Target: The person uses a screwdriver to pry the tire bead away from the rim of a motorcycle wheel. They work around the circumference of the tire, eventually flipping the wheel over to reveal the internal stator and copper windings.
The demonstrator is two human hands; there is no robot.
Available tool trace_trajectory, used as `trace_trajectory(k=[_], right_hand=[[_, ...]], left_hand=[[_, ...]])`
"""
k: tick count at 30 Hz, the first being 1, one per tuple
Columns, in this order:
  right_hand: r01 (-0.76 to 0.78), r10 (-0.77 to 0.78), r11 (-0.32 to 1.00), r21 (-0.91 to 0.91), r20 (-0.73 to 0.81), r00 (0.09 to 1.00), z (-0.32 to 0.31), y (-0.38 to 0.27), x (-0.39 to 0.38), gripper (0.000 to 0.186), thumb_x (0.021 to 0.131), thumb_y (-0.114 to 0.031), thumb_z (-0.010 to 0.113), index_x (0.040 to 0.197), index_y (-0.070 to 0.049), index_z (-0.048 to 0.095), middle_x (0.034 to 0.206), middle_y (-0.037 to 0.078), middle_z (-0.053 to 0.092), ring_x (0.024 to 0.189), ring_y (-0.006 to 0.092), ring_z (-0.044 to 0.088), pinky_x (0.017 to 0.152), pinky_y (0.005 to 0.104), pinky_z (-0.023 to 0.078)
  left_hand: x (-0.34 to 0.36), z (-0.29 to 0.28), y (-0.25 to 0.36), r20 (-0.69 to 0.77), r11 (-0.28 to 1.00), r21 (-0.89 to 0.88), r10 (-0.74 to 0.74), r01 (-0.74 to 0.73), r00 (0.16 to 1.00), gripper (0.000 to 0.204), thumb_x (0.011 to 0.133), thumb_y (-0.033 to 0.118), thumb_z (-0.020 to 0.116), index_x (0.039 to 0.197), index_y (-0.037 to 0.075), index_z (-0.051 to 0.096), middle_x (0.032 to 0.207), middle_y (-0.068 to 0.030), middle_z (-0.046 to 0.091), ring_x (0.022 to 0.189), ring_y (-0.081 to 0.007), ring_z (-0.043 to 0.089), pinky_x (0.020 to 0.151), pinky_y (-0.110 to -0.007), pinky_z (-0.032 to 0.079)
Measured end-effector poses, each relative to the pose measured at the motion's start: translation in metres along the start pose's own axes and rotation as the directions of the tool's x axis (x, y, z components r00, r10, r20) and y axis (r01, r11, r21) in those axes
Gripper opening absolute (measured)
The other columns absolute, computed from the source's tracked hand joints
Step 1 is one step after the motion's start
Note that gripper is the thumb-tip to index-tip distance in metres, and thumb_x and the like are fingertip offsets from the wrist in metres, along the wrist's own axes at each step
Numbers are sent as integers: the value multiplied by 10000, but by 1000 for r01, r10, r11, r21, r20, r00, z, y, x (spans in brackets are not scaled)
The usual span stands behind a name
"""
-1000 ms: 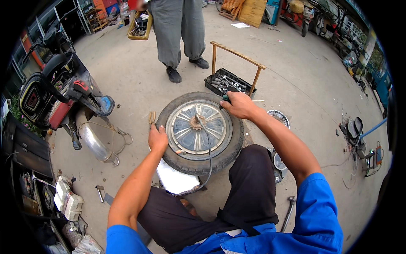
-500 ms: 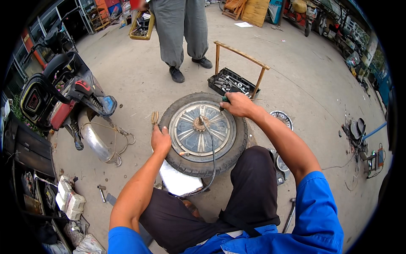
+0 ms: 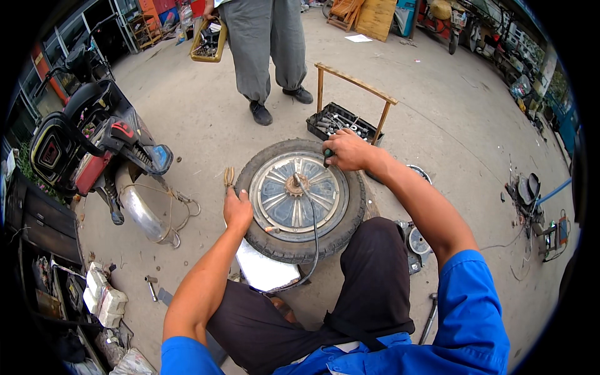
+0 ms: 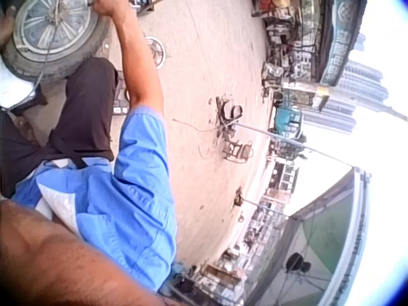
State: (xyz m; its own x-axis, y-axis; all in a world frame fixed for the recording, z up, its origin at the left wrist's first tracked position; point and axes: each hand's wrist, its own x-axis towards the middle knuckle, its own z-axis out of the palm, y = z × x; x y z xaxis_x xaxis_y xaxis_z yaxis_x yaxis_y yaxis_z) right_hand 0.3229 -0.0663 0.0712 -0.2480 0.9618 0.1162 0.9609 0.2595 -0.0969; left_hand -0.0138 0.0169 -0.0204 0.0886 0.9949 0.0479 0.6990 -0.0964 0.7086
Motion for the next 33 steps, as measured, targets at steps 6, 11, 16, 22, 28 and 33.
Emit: trace_trajectory(k=[6, 11, 16, 22, 28, 33], right_hand=[[50, -48, 998, -23, 79, 996, -5, 6, 4, 362, 872, -325, 719, 1066, -25, 663, 1033, 154, 679, 1094, 342, 602, 1001, 431, 428], [-13, 21, 996, -91, 80, 997, -4, 3, 3, 429, 896, -384, 704, 1059, 3, 616, 1022, 154, 676, 1079, 339, 604, 991, 428, 433], [-5, 6, 1000, -29, 14, 1000, -5, 5, -8, 473, 993, -458, 559, 1081, 3, 611, 1023, 169, 632, 1073, 344, 578, 980, 439, 434], [84, -78, 995, 53, -104, 992, 2, 9, -9, 465, 990, -406, 573, 1186, 11, 625, 1091, 170, 619, 1095, 343, 555, 1002, 423, 430], [94, -95, 995, -28, -47, 994, 5, 17, -7, 411, 978, -408, 589, 1107, -18, 616, 1024, 149, 622, 1038, 332, 565, 958, 426, 436], [82, -82, 996, -24, -26, 996, -1, 10, -11, 415, 963, -420, 608, 1095, -26, 621, 1017, 157, 627, 1053, 340, 569, 962, 431, 437]], left_hand=[[-2, 0, 2, -6, 1000, 4, -3, 3, 1000, 543, 982, 261, 512, 1395, -89, 466, 1292, -346, 577, 1202, -487, 562, 1035, -494, 431], [-4, -2, 5, 3, 1000, -15, -11, 11, 1000, 542, 976, 256, 523, 1393, -85, 469, 1297, -345, 574, 1210, -479, 560, 1032, -491, 436], [3, 7, -4, 11, 1000, -15, 5, -5, 1000, 543, 973, 285, 531, 1394, -52, 462, 1276, -324, 585, 1193, -477, 563, 1018, -509, 440], [2, 1, -4, 32, 999, 9, -48, 47, 998, 568, 984, 336, 522, 1428, -10, 443, 1292, -315, 572, 1189, -480, 566, 1014, -515, 449], [0, 6, -4, 20, 999, 16, -33, 32, 999, 573, 988, 350, 514, 1434, -1, 434, 1310, -317, 557, 1190, -473, 570, 1017, -511, 450], [-5, 0, 0, 36, 998, 21, -67, 67, 997, 569, 993, 361, 508, 1441, 18, 429, 1317, -301, 553, 1189, -466, 571, 1019, -508, 452]])
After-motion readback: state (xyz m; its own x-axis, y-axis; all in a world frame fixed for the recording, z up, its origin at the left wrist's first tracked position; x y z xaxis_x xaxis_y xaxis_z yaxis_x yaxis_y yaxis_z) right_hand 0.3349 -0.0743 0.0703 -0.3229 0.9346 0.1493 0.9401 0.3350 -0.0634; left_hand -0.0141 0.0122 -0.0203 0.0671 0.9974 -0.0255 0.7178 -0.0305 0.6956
